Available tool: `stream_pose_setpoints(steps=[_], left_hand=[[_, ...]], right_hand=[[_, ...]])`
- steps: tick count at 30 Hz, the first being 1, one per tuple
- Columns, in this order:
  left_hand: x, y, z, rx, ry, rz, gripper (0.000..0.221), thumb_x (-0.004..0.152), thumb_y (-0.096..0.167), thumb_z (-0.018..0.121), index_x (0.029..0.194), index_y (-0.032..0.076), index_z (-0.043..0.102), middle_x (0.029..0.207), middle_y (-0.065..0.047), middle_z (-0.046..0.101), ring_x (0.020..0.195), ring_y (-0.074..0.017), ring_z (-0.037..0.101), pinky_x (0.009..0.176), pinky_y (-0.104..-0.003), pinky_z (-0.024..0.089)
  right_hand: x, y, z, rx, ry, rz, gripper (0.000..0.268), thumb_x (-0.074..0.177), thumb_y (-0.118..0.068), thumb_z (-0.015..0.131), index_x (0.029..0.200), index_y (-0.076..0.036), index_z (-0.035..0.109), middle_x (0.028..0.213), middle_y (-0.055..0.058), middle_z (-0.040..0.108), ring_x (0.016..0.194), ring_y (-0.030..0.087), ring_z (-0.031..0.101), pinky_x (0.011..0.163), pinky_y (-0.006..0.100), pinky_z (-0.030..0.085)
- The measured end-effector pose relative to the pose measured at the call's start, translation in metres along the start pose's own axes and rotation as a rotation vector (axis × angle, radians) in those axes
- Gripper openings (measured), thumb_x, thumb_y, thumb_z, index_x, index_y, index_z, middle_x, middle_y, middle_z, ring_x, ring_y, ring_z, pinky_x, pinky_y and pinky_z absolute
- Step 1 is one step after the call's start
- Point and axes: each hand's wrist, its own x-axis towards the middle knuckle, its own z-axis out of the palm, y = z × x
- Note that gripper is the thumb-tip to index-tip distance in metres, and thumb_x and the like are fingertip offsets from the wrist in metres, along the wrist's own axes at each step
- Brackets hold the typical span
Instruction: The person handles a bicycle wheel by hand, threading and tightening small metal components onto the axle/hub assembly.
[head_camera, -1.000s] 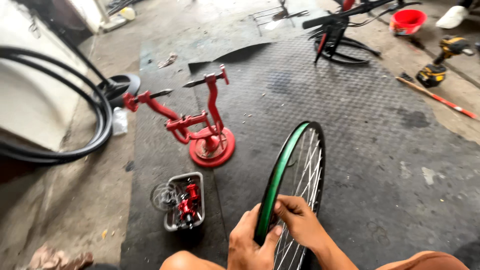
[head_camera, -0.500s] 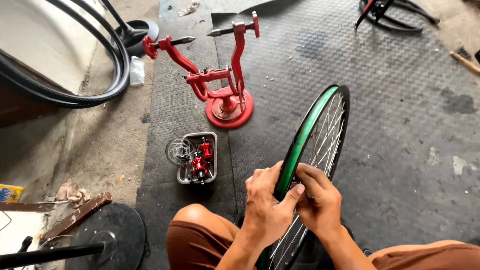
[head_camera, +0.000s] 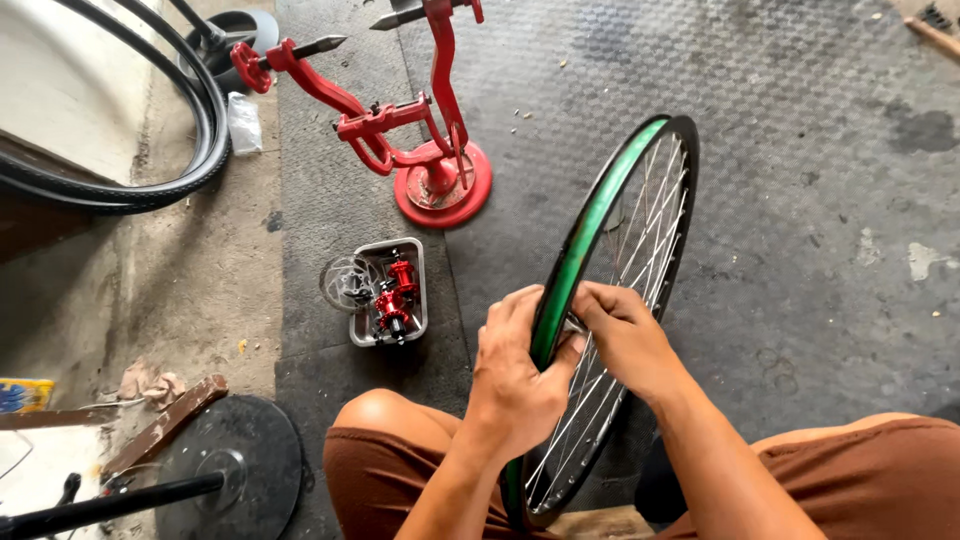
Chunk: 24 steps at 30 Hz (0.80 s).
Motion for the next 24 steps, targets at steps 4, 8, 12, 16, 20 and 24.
stream_pose_setpoints(steps=[4,8,12,16,20,24], left_hand=[[0.000,-0.001,-0.004,-0.042,0.012,-0.066,0.029,0.090,0.012,0.069,0.118,0.006,0.068,0.112,-0.012,0.071,0.107,-0.0294,0.067,0.096,-0.039,0.051],[-0.001,-0.001,-0.007,0.053,0.030,-0.313,0.022,0.090,0.017,0.074,0.107,0.003,0.070,0.085,-0.014,0.069,0.076,-0.0274,0.068,0.071,-0.037,0.053],[-0.006,-0.001,-0.006,-0.036,0.133,-0.213,0.030,0.088,0.016,0.076,0.115,0.004,0.070,0.085,-0.008,0.077,0.073,-0.0181,0.074,0.070,-0.031,0.057],[-0.007,0.001,-0.006,-0.135,0.123,-0.232,0.045,0.088,0.017,0.073,0.130,0.004,0.061,0.088,-0.009,0.076,0.074,-0.0174,0.074,0.069,-0.030,0.058],[-0.009,0.003,-0.001,-0.072,0.080,-0.202,0.047,0.087,0.019,0.075,0.131,0.006,0.062,0.095,-0.010,0.073,0.093,-0.0245,0.070,0.087,-0.036,0.053],[-0.012,0.001,0.004,-0.100,0.050,-0.070,0.048,0.083,0.013,0.074,0.129,0.005,0.065,0.114,-0.013,0.065,0.114,-0.0333,0.058,0.102,-0.041,0.046]], right_hand=[[-0.018,-0.004,0.005,0.035,0.065,-0.128,0.026,0.100,-0.011,0.052,0.116,-0.001,0.070,0.106,0.004,0.075,0.106,0.012,0.069,0.093,0.027,0.053],[-0.034,0.005,0.026,-0.219,0.048,-0.393,0.061,0.081,0.005,0.069,0.139,0.000,0.051,0.125,0.015,0.067,0.123,0.024,0.063,0.103,0.036,0.048],[-0.026,0.013,0.037,-0.390,0.175,-0.516,0.063,0.077,0.008,0.071,0.137,0.000,0.052,0.123,0.018,0.068,0.119,0.028,0.067,0.101,0.037,0.051],[-0.018,0.024,0.014,-0.391,0.062,-0.473,0.049,0.085,0.005,0.070,0.132,0.001,0.061,0.113,0.013,0.072,0.112,0.021,0.071,0.097,0.032,0.053],[-0.006,0.042,-0.005,0.020,0.006,-0.177,0.016,0.107,-0.009,0.057,0.112,0.001,0.068,0.095,0.000,0.066,0.088,0.007,0.059,0.075,0.023,0.049],[-0.003,0.040,-0.018,-0.065,0.096,-0.088,0.033,0.113,-0.020,0.057,0.094,0.004,0.072,0.078,-0.004,0.060,0.069,0.004,0.047,0.057,0.023,0.039]])
